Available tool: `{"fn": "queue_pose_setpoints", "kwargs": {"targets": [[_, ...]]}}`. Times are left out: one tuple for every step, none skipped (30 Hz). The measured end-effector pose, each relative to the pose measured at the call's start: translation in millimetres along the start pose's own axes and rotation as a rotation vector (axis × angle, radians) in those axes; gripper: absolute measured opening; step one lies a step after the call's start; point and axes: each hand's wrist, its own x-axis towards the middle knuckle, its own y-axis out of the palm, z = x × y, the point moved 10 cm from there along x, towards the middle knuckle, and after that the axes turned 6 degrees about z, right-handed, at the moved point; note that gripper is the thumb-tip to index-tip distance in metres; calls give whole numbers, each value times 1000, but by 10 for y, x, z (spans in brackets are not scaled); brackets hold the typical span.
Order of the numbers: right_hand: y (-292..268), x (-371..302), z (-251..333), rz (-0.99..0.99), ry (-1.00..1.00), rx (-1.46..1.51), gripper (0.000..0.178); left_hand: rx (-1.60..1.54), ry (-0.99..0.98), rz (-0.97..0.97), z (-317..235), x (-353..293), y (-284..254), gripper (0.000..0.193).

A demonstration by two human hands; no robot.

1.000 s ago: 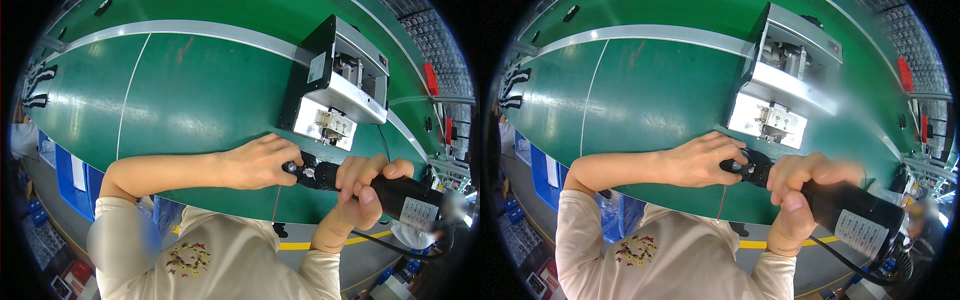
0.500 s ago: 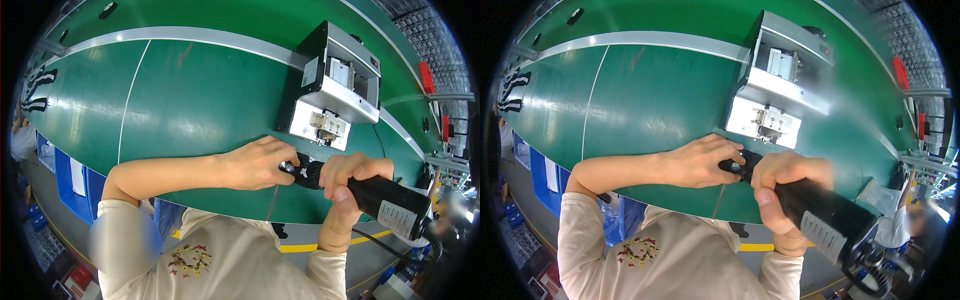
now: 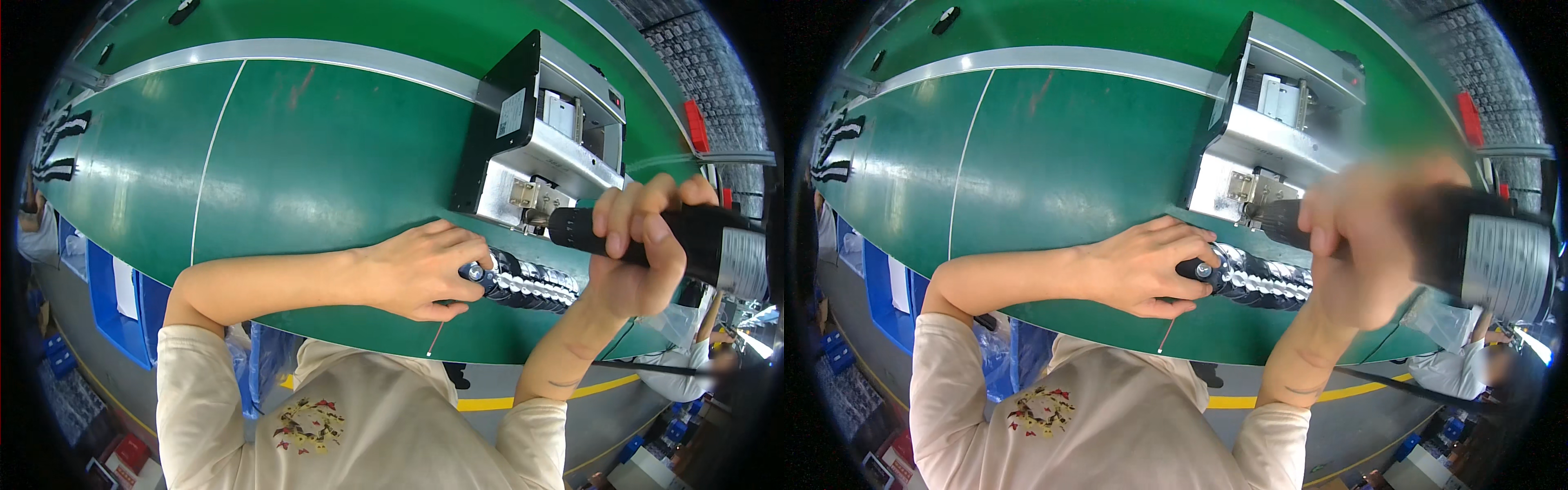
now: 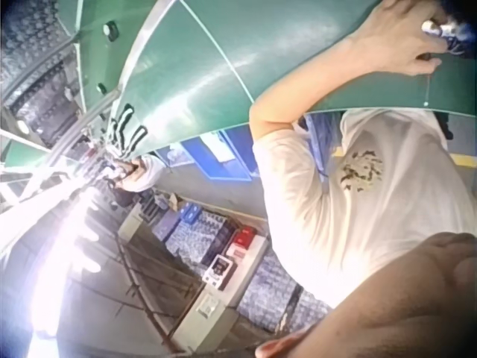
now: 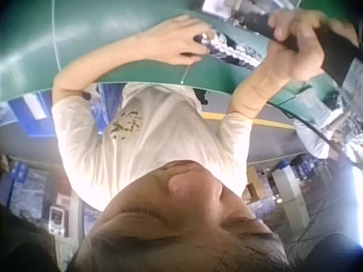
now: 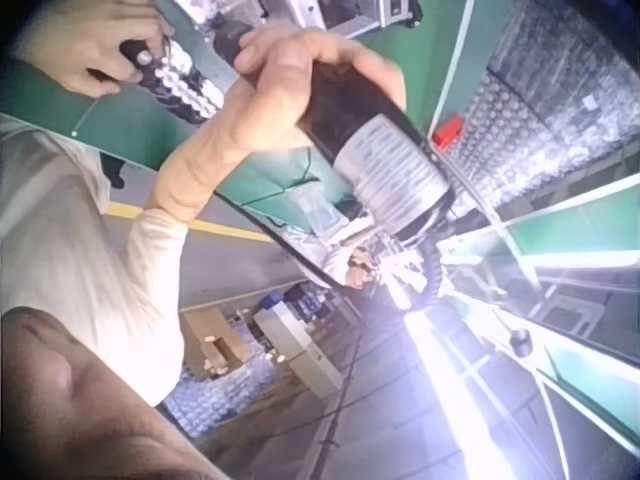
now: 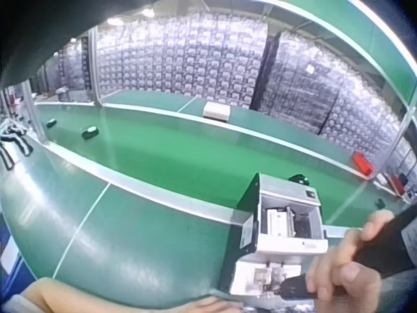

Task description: The person assembles LED strips by picking up a circular LED component, inserting wires into it, and securing them with an electric screwdriver.

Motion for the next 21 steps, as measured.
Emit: {"fn": "queue_pose_setpoints", "kwargs": {"targets": [[-20,-8,-46,-55,21,-6,39,-3,2,1,3,-2,3,24],[0,-15,-51,-56,23,-8,39,14,5,1,2,-9,4,24],[66,-17,-54,-10,20,37,39,31,7,1,2,-19,6,23],[130,-2,-50,43,17,85,38,32,5,-6,0,-26,-2,23],[144,-55,-7,61,-12,64,38,42,0,-15,-7,-39,-6,23],[185,-87,29,162,-56,145,37,52,-5,-25,-5,-52,-15,23],[173,-182,62,174,-61,175,37,48,-12,-34,-1,-60,-20,23],[148,-300,145,177,-64,195,37,49,1,-6,-15,-25,1,23],[89,-414,195,108,-27,198,39,50,15,23,-29,11,24,22],[70,-508,183,49,12,219,42,48,-1,15,-14,-10,11,22],[104,-569,159,84,23,221,43,49,-8,9,-9,-26,2,21],[122,-611,123,92,32,230,43,50,-14,5,-6,-45,2,20],[118,-648,95,70,44,238,42,47,-15,5,1,-46,-2,20],[115,-681,64,48,54,245,41,49,-16,8,3,-47,-1,20],[108,-705,46,25,45,245,41,52,-16,12,0,-49,4,19],[123,-712,24,24,44,243,41,52,-14,12,-2,-43,2,19],[119,-719,2,2,44,217,40,44,-14,8,-1,-39,-5,18],[114,-724,-5,-21,45,191,40,35,-14,4,-1,-36,-11,17],[133,-737,-10,-21,58,182,38,37,-15,2,2,-40,-11,17],[156,-750,-18,-19,58,183,38,30,-14,-4,3,-45,-13,17],[233,-759,13,42,18,154,37,23,-12,-11,5,-51,-15,16]]}}
